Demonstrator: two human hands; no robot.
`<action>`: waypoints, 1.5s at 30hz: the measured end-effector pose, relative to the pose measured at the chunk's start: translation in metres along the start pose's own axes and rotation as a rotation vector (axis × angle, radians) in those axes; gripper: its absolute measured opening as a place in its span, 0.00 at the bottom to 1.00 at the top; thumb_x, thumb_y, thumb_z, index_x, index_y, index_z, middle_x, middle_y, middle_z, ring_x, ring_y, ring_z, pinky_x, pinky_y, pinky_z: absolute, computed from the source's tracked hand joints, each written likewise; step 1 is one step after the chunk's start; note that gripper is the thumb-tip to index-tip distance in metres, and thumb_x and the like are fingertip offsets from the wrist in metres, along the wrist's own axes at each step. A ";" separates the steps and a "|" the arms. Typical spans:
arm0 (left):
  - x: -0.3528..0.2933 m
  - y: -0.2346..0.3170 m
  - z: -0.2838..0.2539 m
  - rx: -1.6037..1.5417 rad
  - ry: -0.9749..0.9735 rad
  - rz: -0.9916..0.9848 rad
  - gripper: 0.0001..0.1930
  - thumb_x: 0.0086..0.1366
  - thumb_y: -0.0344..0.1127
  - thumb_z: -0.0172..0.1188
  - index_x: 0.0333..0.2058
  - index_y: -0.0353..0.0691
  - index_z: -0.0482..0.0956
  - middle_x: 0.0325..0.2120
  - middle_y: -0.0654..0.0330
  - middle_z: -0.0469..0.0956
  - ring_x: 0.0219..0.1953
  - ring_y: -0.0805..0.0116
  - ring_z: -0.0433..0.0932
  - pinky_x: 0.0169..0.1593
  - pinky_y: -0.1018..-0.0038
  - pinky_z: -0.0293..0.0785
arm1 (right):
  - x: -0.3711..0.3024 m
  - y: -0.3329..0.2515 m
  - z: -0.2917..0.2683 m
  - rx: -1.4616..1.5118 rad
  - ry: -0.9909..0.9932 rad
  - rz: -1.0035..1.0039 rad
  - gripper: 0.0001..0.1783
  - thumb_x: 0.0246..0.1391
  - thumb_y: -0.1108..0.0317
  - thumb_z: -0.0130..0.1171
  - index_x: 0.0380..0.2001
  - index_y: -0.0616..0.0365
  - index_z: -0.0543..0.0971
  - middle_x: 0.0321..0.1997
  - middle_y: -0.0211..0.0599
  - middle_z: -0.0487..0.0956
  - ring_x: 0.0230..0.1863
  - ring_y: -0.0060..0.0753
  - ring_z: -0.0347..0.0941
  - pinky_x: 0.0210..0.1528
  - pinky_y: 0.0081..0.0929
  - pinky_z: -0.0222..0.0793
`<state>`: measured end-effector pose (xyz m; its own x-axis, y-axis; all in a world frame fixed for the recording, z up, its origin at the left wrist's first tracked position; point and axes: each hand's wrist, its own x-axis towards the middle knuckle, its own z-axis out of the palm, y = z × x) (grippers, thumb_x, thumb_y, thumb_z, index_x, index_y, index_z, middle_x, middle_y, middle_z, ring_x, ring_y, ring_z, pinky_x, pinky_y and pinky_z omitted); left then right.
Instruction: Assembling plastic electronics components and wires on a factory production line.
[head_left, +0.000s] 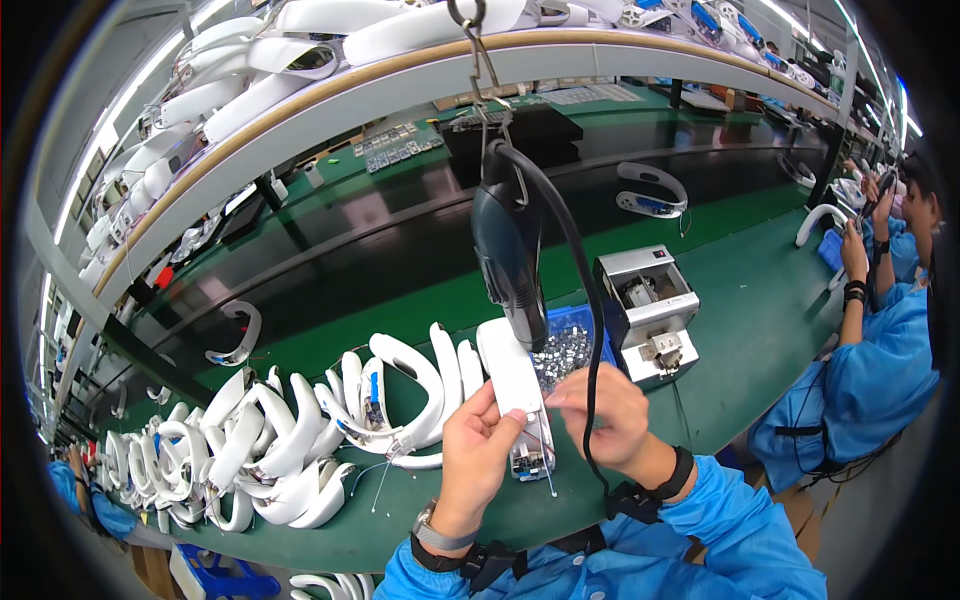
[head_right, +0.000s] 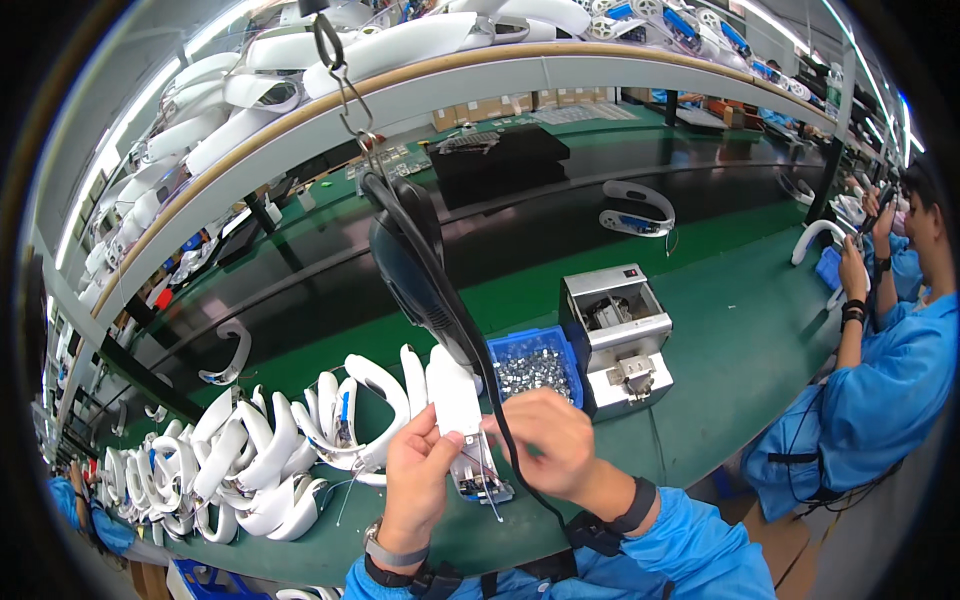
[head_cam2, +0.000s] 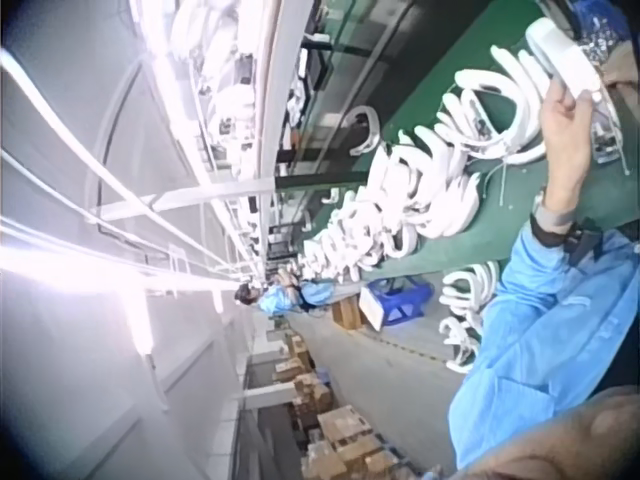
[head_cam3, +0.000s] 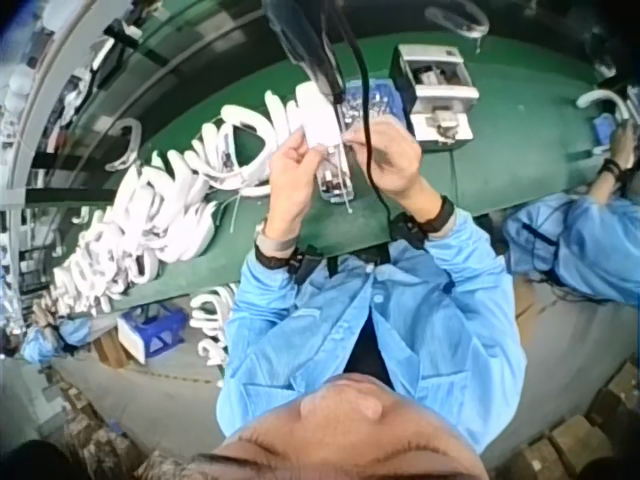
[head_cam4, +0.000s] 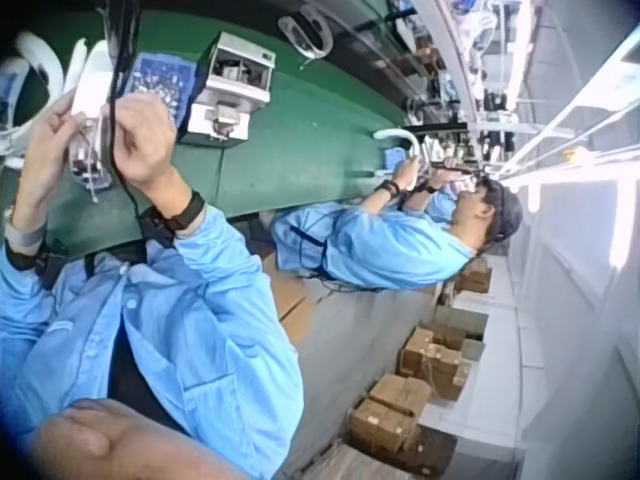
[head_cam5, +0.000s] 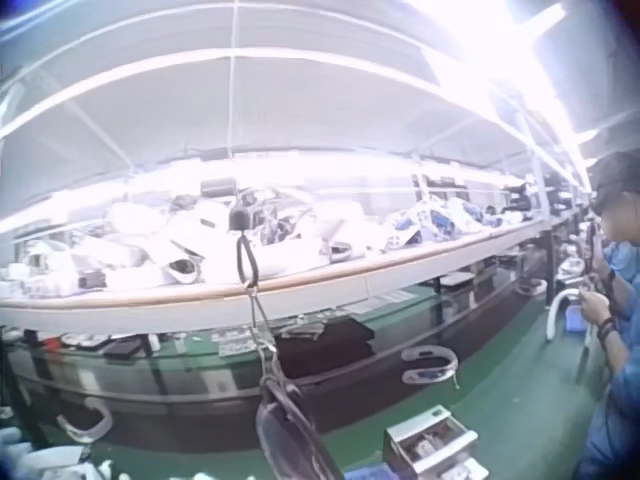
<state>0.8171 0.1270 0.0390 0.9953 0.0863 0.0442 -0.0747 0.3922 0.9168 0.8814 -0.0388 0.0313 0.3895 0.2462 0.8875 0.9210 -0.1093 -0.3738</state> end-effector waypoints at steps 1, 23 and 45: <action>0.001 -0.001 0.000 -0.002 -0.005 -0.012 0.23 0.67 0.20 0.52 0.60 0.25 0.64 0.46 0.50 0.81 0.45 0.69 0.81 0.43 0.76 0.81 | -0.005 0.001 -0.005 0.007 0.039 0.084 0.14 0.41 0.83 0.66 0.35 0.61 0.83 0.31 0.37 0.82 0.33 0.40 0.79 0.35 0.30 0.75; -0.002 0.011 0.012 0.022 0.060 -0.006 0.36 0.64 0.21 0.49 0.69 0.36 0.46 0.47 0.38 0.78 0.43 0.54 0.84 0.46 0.63 0.83 | -0.104 0.033 -0.038 -0.563 -0.565 0.607 0.05 0.51 0.65 0.63 0.28 0.53 0.80 0.31 0.34 0.76 0.31 0.44 0.78 0.31 0.42 0.74; 0.001 0.017 0.001 0.173 -0.013 0.096 0.12 0.66 0.31 0.62 0.43 0.29 0.83 0.43 0.59 0.74 0.48 0.69 0.74 0.55 0.75 0.69 | 0.039 -0.002 0.000 -0.147 -0.185 -0.098 0.10 0.41 0.70 0.71 0.29 0.54 0.81 0.30 0.32 0.77 0.23 0.32 0.75 0.23 0.28 0.70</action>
<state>0.8169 0.1328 0.0546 0.9848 0.1040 0.1391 -0.1591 0.2193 0.9626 0.8947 -0.0294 0.0669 0.3055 0.4328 0.8482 0.9489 -0.2118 -0.2338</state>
